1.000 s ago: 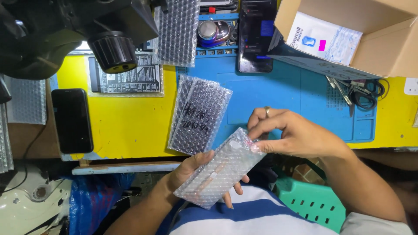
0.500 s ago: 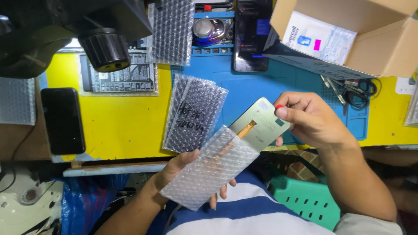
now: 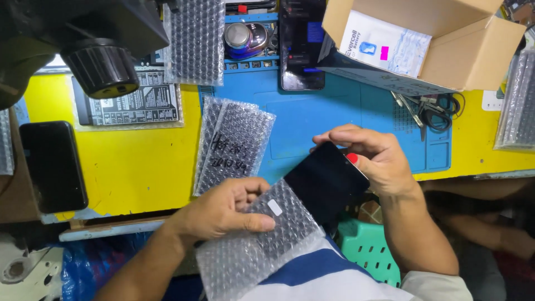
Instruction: The person opens a cardboard box and removes several bubble-wrapped rectangular items, likely phone batteries. They unwrap each item one by one, briefly inspect the exposed component, and place it on the workbench. The process repeats for multiple items.
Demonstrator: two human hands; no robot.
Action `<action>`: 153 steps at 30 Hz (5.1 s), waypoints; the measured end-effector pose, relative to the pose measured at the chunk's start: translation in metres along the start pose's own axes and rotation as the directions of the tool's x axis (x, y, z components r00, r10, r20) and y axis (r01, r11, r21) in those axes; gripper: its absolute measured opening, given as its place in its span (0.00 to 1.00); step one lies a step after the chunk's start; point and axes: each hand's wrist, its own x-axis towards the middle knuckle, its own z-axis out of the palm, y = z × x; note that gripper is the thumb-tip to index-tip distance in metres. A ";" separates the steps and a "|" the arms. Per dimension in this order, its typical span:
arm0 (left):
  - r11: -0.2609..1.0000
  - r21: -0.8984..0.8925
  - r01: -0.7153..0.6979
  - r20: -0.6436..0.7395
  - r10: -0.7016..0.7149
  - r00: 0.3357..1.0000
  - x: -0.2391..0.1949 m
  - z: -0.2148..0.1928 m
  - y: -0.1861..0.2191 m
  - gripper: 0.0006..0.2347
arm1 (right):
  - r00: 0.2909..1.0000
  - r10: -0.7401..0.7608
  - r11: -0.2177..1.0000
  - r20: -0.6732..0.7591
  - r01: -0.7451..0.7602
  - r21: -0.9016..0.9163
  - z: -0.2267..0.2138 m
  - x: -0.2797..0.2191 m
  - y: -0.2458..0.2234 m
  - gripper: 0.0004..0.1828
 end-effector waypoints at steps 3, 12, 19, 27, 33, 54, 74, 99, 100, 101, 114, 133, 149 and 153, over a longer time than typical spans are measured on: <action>0.944 0.327 -0.041 -0.053 0.062 0.997 -0.010 0.017 0.043 0.15 | 0.986 0.115 0.989 -0.118 -0.102 0.108 -0.016 -0.023 0.036 0.30; 0.760 0.455 0.465 -0.347 -0.329 0.878 -0.016 0.043 0.076 0.11 | 0.913 0.406 0.865 -0.022 -0.377 0.333 -0.004 -0.039 0.038 0.30; 0.848 0.268 0.457 -0.351 -0.356 0.866 -0.018 0.034 0.067 0.14 | 0.921 0.387 0.843 0.042 -0.372 0.387 0.003 -0.036 0.034 0.31; 0.883 0.281 0.377 -0.307 -0.289 0.907 -0.019 0.033 0.062 0.13 | 0.923 0.383 0.842 0.042 -0.367 0.396 0.004 -0.035 0.030 0.31; 0.869 0.295 0.397 -0.349 -0.289 0.891 -0.019 0.038 0.068 0.13 | 0.931 0.362 0.844 0.041 -0.346 0.409 0.008 -0.033 0.027 0.31; 0.777 -0.553 0.300 0.287 -0.160 0.944 -0.017 0.006 -0.003 0.37 | 0.935 0.347 0.919 -0.066 -0.325 0.223 0.059 0.003 -0.011 0.09; 0.603 -0.724 0.334 0.357 -0.086 0.930 -0.031 -0.008 -0.028 0.40 | 0.791 0.451 0.827 -0.414 -0.195 0.528 0.034 0.016 -0.014 0.17; 0.609 -0.729 0.313 0.395 -0.001 0.919 -0.023 -0.007 -0.048 0.33 | 0.861 0.461 0.828 -0.213 -0.332 0.451 0.083 -0.039 0.000 0.08; 0.603 -0.733 0.315 0.397 0.003 0.918 -0.023 -0.007 -0.049 0.33 | 0.860 0.457 0.847 -0.229 -0.342 0.407 0.082 -0.043 0.002 0.09; 0.596 -0.737 0.318 0.401 0.007 0.916 -0.022 -0.007 -0.050 0.33 | 0.858 0.452 0.863 -0.245 -0.352 0.362 0.080 -0.048 0.005 0.10; 0.540 -0.766 0.349 0.450 0.064 0.890 -0.020 -0.006 -0.062 0.31 | 0.942 0.319 0.942 0.105 -0.327 0.074 0.085 -0.058 0.006 0.17; 0.781 0.621 0.071 -0.223 0.090 0.971 -0.107 0.028 0.034 0.19 | 0.916 0.232 0.804 -0.327 -0.369 -0.465 0.115 -0.042 0.005 0.18; 0.609 0.664 0.435 -0.707 0.701 0.098 -0.263 -0.168 0.157 0.17 | 0.934 0.038 0.884 -0.356 -0.198 -0.423 0.083 -0.018 0.017 0.10; 0.395 0.716 0.575 -0.570 0.807 0.156 -0.261 -0.279 0.153 0.09 | 0.909 0.003 0.898 -0.417 -0.185 -0.398 0.063 -0.025 0.032 0.10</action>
